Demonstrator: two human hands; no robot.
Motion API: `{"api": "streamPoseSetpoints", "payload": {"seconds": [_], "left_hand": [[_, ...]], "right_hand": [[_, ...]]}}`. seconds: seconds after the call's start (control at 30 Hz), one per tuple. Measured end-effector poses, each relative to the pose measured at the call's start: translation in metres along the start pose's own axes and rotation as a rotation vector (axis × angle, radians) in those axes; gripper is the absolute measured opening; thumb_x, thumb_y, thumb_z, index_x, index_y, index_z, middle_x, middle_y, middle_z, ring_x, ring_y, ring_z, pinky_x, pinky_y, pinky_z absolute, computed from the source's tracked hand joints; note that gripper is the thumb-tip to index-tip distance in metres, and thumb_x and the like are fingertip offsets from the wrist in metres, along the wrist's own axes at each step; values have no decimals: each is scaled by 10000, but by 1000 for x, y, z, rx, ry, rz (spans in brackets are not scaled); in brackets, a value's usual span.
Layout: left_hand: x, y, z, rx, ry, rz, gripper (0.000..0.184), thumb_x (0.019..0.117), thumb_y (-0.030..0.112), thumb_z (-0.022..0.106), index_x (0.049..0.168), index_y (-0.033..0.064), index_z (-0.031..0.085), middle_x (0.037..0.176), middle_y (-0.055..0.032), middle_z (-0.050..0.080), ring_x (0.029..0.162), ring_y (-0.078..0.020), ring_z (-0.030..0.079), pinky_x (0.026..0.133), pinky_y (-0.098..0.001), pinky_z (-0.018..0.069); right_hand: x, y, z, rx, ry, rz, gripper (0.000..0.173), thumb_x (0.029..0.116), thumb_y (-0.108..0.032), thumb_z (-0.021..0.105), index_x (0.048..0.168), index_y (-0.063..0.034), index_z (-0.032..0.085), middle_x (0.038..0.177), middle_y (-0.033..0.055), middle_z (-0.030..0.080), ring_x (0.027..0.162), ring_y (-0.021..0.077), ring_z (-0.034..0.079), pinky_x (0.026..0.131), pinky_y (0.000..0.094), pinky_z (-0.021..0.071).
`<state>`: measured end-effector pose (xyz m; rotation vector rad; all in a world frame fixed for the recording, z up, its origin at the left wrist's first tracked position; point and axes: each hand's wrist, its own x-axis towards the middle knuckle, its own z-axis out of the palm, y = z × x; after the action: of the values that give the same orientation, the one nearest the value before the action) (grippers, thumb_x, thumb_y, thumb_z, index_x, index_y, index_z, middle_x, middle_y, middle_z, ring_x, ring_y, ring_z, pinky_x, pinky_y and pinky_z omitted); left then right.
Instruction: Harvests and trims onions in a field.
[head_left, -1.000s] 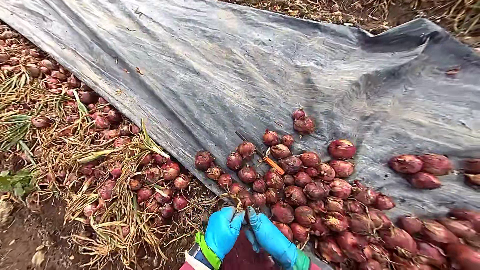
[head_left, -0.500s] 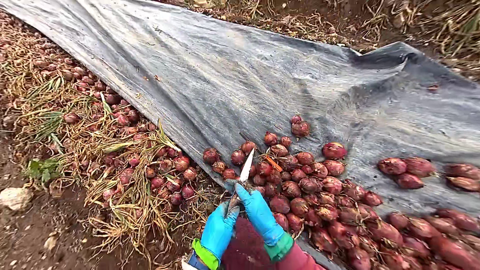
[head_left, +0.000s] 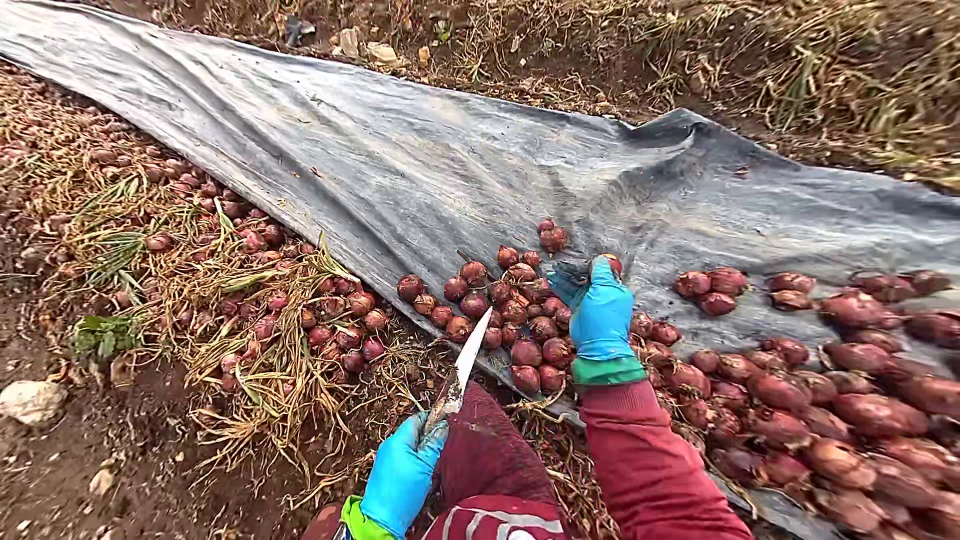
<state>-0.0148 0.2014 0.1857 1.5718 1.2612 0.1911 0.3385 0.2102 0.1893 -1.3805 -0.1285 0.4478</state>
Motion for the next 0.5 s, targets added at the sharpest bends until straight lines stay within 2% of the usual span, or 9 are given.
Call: {"api": "streamPoseSetpoints", "payload": {"seconds": [0.03,0.1,0.2,0.27,0.3,0.33,0.37,0.43,0.5], "left_hand": [[-4,-7,-2,-104,18,-33,411,1013,435,633,1293,138,681,854,-15,715,652,-135,660,609,-352,590],[-10,-1,-4,-347,24,-53,370,1084,349,545,1309,79,659,735,-73,663,526,-182,606,477,-335,550],[-12,18,16,-485,20,-9,433,1140,332,372,1279,37,656,738,-116,689,552,-218,665,515,-360,605],[-6,21,34,-333,28,30,385,1137,287,366,1229,39,646,771,-82,722,602,-182,706,566,-347,629],[-3,17,39,-184,43,46,339,1110,229,391,1204,45,660,816,-63,738,667,-161,728,634,-354,644],[-1,10,38,-22,36,37,333,1099,243,421,1183,60,686,888,-63,749,781,-161,743,752,-388,643],[-3,1,32,129,-11,8,360,1096,310,442,1170,88,716,972,-77,753,918,-188,733,881,-446,602],[-15,-16,15,355,-166,-55,437,1087,450,422,1253,168,712,1144,-71,745,1113,-214,700,1021,-512,532],[-40,-48,4,307,-188,-78,430,1068,481,460,1324,226,692,1212,-5,740,1139,-142,696,1041,-446,544]], "right_hand": [[12,-4,-17,-63,14,-36,476,1065,-406,537,1278,18,574,1068,143,749,943,250,761,861,436,645],[-2,0,-43,-328,-182,-36,706,969,-608,596,1394,-52,502,1217,106,698,1085,226,705,950,464,590],[-88,27,-50,-506,-796,54,768,892,-774,544,1418,-217,596,1316,4,681,1215,165,648,1037,470,549],[-151,49,-36,-483,-1051,194,655,880,-725,618,1213,-168,708,1072,9,739,1019,131,695,928,412,580],[-176,57,-28,-407,-1076,262,560,929,-629,630,1141,-117,710,968,39,734,919,143,701,863,386,586],[-190,66,-23,-329,-1042,294,484,970,-552,621,1124,-104,717,954,52,735,903,155,703,857,380,588],[-195,75,-21,-272,-984,305,428,1004,-491,602,1151,-108,724,1012,55,751,959,166,714,906,389,590],[-183,88,-13,-169,-873,310,399,1085,-352,488,1206,-34,695,1086,126,759,1012,254,736,943,454,599],[-153,93,-5,-466,-769,234,482,1084,-454,461,1057,-35,696,854,114,743,759,249,737,732,444,634]]}}
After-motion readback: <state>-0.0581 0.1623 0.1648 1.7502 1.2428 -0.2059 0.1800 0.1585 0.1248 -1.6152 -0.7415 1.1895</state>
